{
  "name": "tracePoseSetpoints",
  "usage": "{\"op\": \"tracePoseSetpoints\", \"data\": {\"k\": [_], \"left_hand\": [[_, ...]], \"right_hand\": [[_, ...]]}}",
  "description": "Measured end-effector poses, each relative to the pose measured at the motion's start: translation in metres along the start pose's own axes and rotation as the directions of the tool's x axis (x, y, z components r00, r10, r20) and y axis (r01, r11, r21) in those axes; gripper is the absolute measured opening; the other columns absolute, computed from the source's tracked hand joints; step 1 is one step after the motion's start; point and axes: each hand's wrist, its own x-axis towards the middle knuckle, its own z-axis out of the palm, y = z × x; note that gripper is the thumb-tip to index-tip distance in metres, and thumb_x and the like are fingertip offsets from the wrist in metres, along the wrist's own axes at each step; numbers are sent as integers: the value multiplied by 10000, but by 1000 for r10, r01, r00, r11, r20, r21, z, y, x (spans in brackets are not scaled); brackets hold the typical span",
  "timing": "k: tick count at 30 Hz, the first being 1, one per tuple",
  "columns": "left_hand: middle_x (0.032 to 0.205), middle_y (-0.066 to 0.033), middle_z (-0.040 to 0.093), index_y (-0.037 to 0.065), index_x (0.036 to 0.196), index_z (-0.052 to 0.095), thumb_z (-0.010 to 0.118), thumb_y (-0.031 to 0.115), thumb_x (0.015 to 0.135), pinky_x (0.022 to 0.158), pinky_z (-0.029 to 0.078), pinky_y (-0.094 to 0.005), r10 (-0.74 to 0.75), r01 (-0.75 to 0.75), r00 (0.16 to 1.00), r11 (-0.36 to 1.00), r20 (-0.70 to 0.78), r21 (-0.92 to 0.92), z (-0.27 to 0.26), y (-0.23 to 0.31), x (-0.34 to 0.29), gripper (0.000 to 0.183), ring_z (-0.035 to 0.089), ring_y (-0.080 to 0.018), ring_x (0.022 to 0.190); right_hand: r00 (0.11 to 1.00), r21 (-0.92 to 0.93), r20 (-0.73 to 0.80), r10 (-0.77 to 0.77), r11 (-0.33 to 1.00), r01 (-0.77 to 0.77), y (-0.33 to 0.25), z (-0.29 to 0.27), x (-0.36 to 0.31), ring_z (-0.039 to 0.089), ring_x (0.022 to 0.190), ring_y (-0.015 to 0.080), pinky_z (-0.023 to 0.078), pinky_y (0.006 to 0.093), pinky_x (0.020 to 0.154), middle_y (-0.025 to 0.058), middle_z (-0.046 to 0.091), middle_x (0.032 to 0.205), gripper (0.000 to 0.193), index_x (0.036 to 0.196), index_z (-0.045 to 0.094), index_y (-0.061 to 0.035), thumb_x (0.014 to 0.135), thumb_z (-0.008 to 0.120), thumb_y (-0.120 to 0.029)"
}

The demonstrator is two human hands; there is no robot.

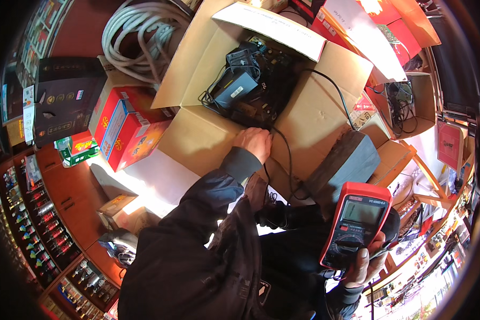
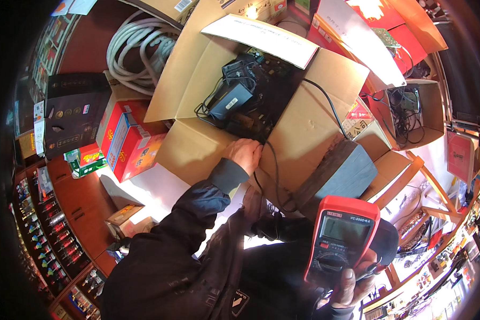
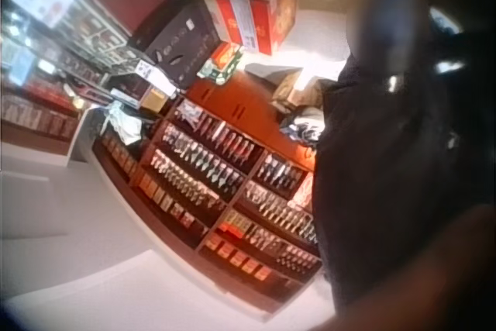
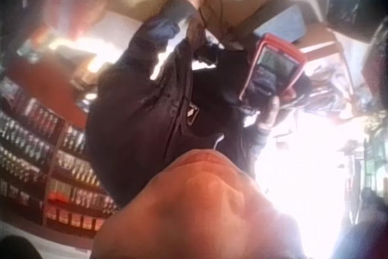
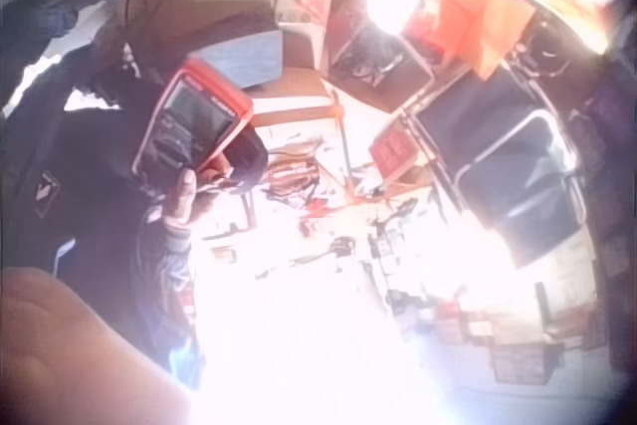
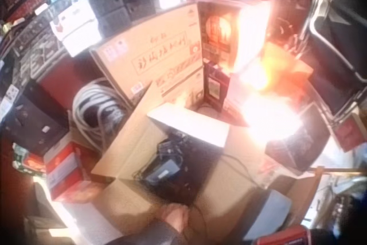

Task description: The person retrieves circuit boards from a cardboard box and uses a multimeter to test components. They then use a soldering iron to work on a green circuit board and continue testing with the multimeter.

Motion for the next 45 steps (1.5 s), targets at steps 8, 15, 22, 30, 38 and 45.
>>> {"op": "tracePoseSetpoints", "data": {"k": [8, 15, 22, 30, 38, 45], "left_hand": [[974, -122, 733, 32, 981, 718, 673, 88, 885, 864, 492, -441, 84, -248, 830, 941, -552, -230, 16, 15, -9, 120, 682, -329, 959], [948, -113, 735, 39, 946, 722, 704, 83, 852, 837, 502, -432, 70, -261, 800, 935, -596, -241, 18, 17, -8, 105, 691, -319, 924], [921, -86, 730, 56, 920, 713, 714, 91, 838, 820, 502, -421, 66, -271, 766, 935, -640, -228, 21, 15, -6, 89, 688, -298, 914], [1057, -187, 695, 8, 1065, 690, 716, 116, 854, 866, 523, -455, -177, -160, 796, 861, -579, -483, 38, -10, 44, 238, 670, -374, 992], [1401, -275, 568, 3, 1290, 655, 763, 304, 783, 1072, 486, -455, -539, 524, 831, 677, 136, -517, 88, -58, 179, 600, 559, -426, 1287], [1491, -272, 501, 67, 1431, 592, 704, 500, 895, 1150, 413, -420, -301, 199, 950, 787, -81, -584, 83, -23, 152, 698, 498, -413, 1373]], "right_hand": [[992, -94, -96, -82, 993, 73, -1, 18, 4, 635, 1142, 233, 481, 382, 1027, 125, 633, 1276, 602, 1388, 516, 37, 926, 741, -277], [994, -84, 12, -108, 990, 109, 5, 5, 3, 525, 1334, 239, 365, 409, 1165, 135, 574, 1461, 579, 1504, 449, 37, 987, 640, -138], [981, -121, -112, -158, 982, 144, 11, 11, 3, 641, 1155, 219, 487, 383, 1043, 136, 650, 1312, 574, 1438, 499, -2, 941, 710, -199], [972, -63, -122, -203, 979, 196, 14, 16, 3, 604, 1188, 212, 456, 380, 1060, 141, 636, 1314, 549, 1421, 504, 14, 944, 697, -179], [979, -121, -63, -194, 975, 185, 4, 22, 7, 619, 1124, 225, 465, 369, 1020, 143, 651, 1232, 563, 1361, 531, 56, 937, 715, -265], [982, -164, -58, -181, 972, 170, 2, 26, 9, 604, 1147, 233, 453, 382, 1015, 131, 614, 1265, 585, 1344, 536, 69, 934, 706, -312]]}}
